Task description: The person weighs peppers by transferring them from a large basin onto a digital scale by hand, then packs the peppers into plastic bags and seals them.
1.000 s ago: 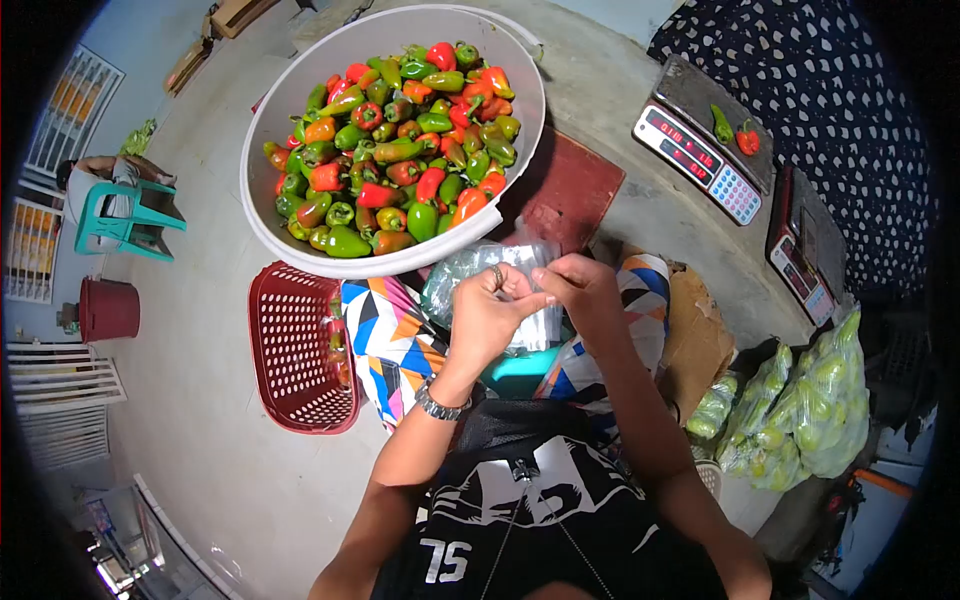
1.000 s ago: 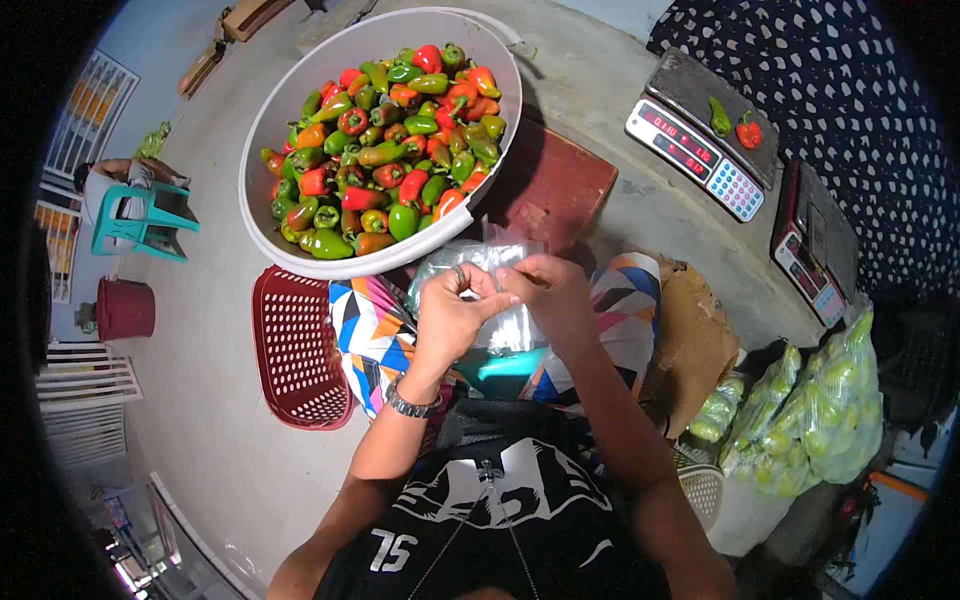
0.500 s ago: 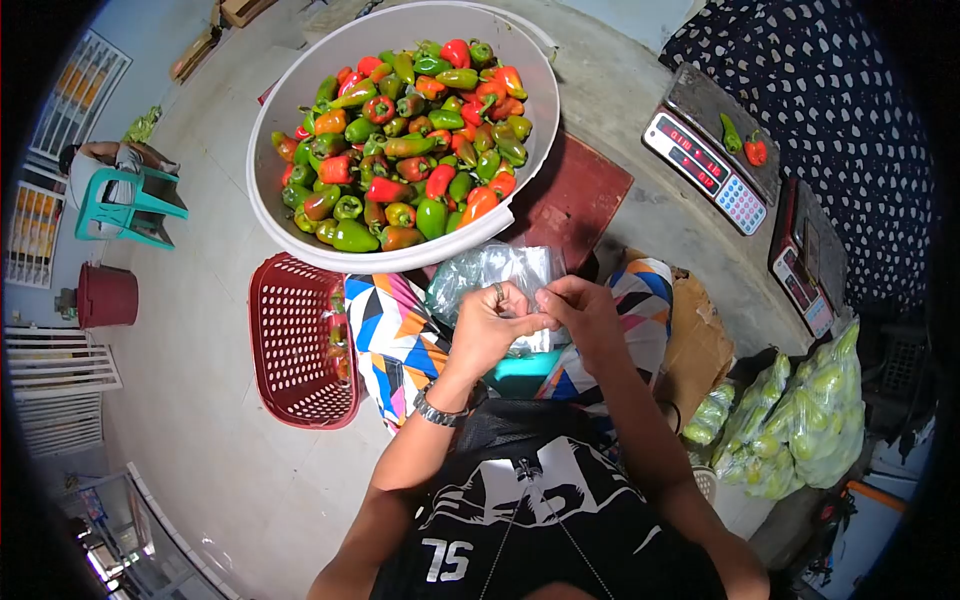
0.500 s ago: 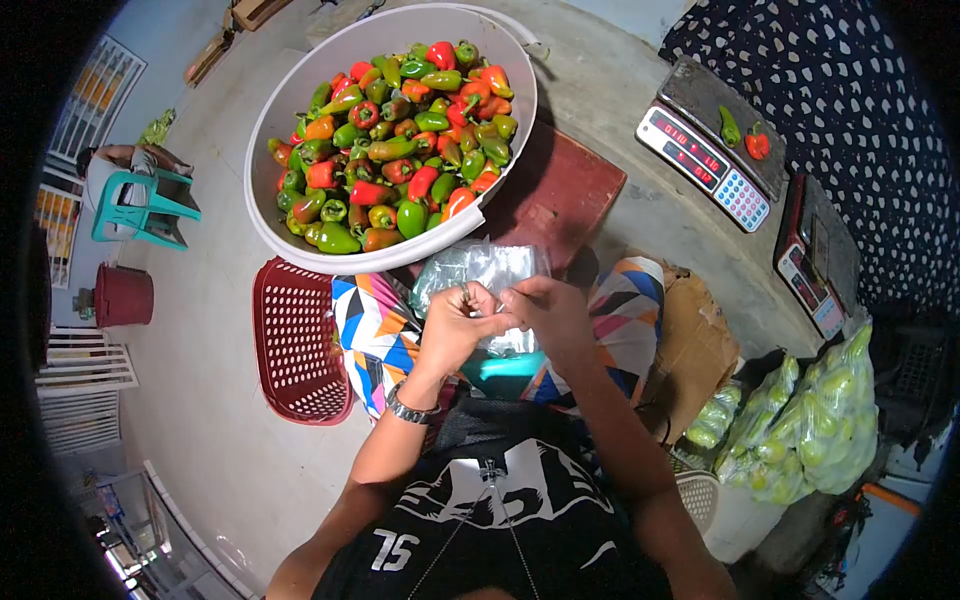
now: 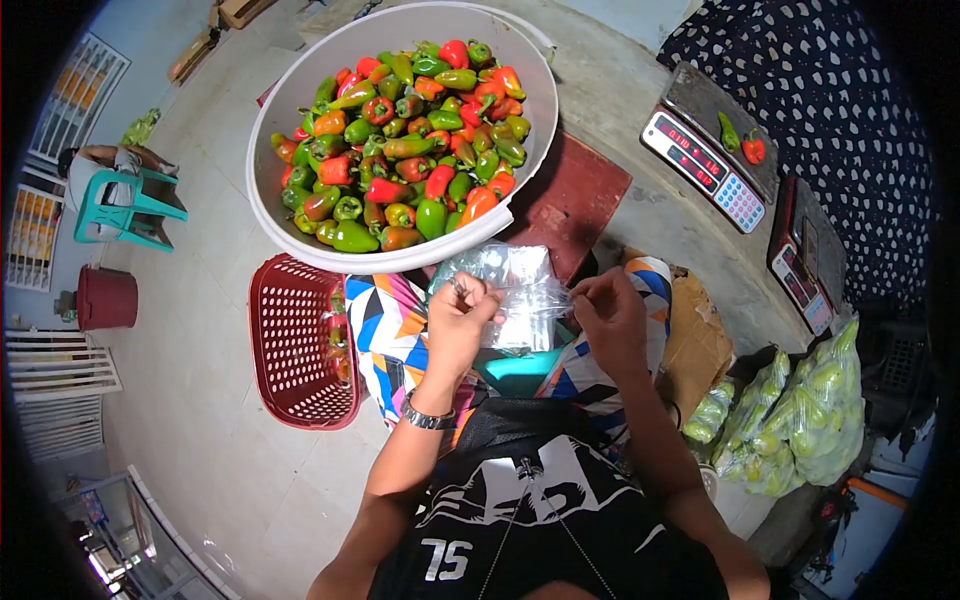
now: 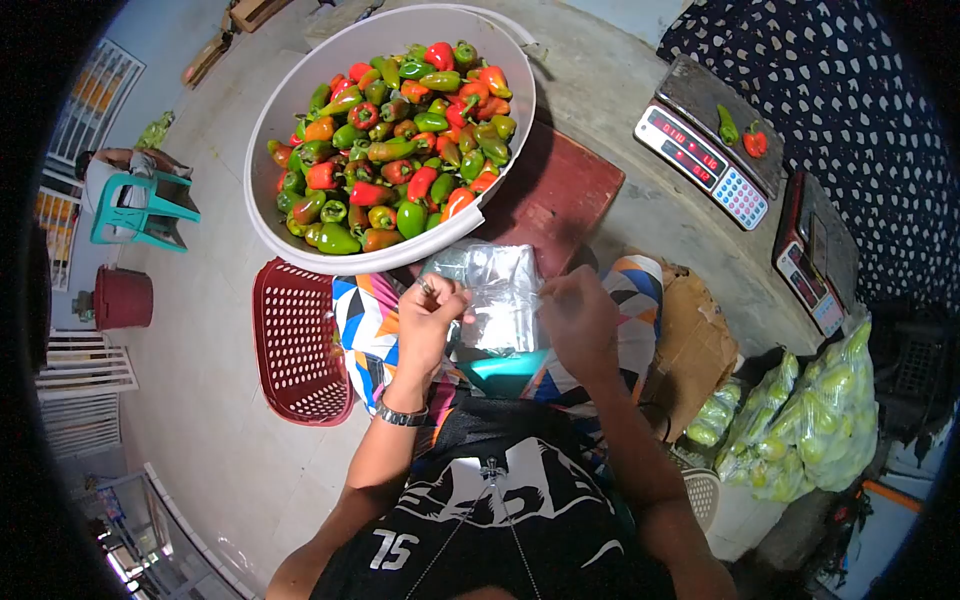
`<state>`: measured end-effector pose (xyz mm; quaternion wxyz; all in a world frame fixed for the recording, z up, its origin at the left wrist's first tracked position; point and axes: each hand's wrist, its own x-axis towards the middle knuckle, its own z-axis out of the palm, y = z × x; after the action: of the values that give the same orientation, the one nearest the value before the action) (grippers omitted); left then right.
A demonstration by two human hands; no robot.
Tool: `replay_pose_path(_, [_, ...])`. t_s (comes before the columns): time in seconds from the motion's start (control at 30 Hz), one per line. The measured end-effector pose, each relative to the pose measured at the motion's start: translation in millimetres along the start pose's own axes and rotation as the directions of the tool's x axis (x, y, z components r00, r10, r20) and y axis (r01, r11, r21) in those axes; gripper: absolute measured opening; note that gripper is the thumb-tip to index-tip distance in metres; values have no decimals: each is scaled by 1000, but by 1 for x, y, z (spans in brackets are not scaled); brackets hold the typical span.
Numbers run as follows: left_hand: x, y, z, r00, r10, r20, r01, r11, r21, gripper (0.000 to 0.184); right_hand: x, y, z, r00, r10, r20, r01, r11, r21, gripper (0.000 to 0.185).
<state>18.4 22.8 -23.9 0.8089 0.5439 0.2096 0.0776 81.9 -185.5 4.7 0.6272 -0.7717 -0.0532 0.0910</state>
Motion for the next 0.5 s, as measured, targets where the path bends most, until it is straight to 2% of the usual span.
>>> replay_pose_path(0.1, [-3,22,22,965,261,-4,-253,937,243,18,2,-4,-6,954,-299,-34,282,929,-241,13])
replay_pose_path(0.17, [-2,41,26,875,438,206,-480,732,484,16,5,-14,-14,889,-456,37,428,802,-418,19])
replay_pose_path(0.23, [-2,62,28,750,475,460,-655,441,613,16,5,-37,-26,839,-514,177,511,636,-579,24])
replay_pose_path(0.27, [2,74,34,709,427,561,-693,275,667,16,4,-43,-30,850,-480,217,502,614,-609,24])
replay_pose_path(0.33, [5,86,43,661,376,650,-719,67,692,14,9,-56,-35,860,-415,298,500,560,-661,25])
replay_pose_path(0.37, [7,92,48,641,340,688,-723,-34,690,14,11,-62,-37,846,-391,362,524,484,-701,22])
replay_pose_path(0.43, [8,103,59,677,150,721,-694,-196,693,28,14,-74,-38,817,-319,480,570,324,-755,16])
replay_pose_path(0.47, [9,109,63,694,53,718,-680,-277,678,35,19,-84,-39,843,-202,499,538,277,-796,14])
replay_pose_path(0.5, [12,118,65,686,82,723,-686,-257,680,34,25,-97,-40,859,-80,505,510,225,-831,12])
